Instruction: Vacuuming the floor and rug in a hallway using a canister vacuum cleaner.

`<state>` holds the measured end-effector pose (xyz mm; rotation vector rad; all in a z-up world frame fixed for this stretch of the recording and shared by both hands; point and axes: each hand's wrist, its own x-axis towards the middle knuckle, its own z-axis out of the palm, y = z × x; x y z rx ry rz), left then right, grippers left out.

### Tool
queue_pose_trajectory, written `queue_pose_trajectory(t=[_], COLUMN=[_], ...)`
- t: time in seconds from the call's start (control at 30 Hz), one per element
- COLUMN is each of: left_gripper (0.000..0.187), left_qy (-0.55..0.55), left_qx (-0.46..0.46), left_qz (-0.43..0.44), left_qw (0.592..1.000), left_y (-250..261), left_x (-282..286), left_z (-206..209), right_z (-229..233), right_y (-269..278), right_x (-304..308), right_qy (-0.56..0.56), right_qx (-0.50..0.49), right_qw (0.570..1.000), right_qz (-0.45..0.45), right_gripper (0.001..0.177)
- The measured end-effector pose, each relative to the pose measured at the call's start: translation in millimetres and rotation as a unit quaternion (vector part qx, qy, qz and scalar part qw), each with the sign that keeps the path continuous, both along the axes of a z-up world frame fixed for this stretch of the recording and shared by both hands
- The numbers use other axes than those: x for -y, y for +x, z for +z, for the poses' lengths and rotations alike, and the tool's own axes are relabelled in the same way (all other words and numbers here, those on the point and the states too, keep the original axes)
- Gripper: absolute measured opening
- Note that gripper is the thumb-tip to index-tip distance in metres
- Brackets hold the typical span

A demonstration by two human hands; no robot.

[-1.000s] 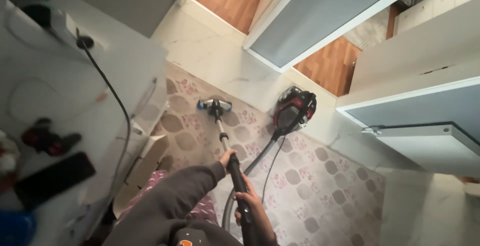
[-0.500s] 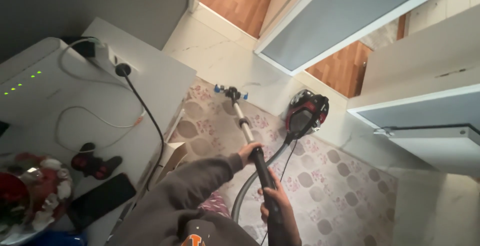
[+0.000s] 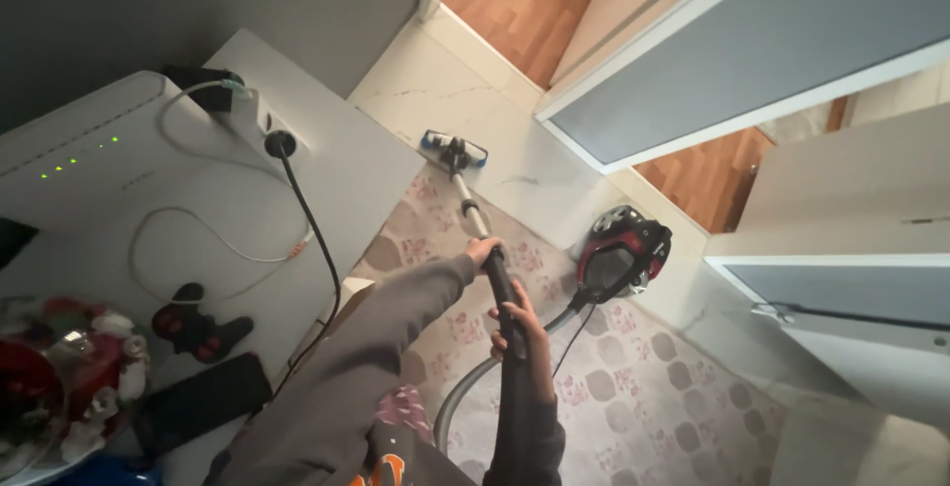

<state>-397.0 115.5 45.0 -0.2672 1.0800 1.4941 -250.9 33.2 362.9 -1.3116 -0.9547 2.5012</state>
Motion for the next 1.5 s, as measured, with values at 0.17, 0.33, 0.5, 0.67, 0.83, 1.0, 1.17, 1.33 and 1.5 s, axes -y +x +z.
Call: queue_pose_trajectory(t=[0.17,0.33,0.5,0.67,0.83,1.0,1.17,1.33,1.5], left_gripper=[0.032,0.032,0.041,0.043,0.042,0.043,0.051,0.076,0.102], left_qy=[-0.002,-0.004,0.021,0.014,0.025,-0.001,-0.018,-0.111,-0.18], left_qx=[-0.018,0.029,-0.055,-0.035,0.0,0.003,-0.026,-0.153,-0.229], left_qz=[0.054,0.074,0.03,-0.019,-0.079,-0.089,-0.035,-0.06,-0.113], left_qw=[0.998,0.997,0.998,0.999,0.997,0.996,0.999,0.98,0.95], left_y=[-19,-38,-49,-9,36,64,47,22,1], left_x=[7,4,6,-15,2,37,35,26,20], left_z=[-29,-28,-31,-19,-3,1,-4,-20,-25], right_z=[-21,-27,-25,-21,-19,-28,-42,-41,-32], right_y=[-28,-54,-65,-17,28,33,14,-27,-59], right_x=[-3,-5,0,-13,-2,21,25,30,35], right_qy=[0.007,0.021,0.022,0.034,0.013,-0.008,-0.007,0.02,0.03], right_qx=[0.027,0.051,0.073,0.067,0.042,0.077,0.076,0.084,0.129], right_qw=[0.999,0.997,0.996,0.997,0.999,0.997,0.997,0.996,0.99], right_qz=[0.035,0.047,0.035,0.021,-0.008,-0.01,0.008,0.021,0.045], right_gripper=[0.082,0.086,0.089,0.087,0.087,0.09,0.091,0.092,0.094])
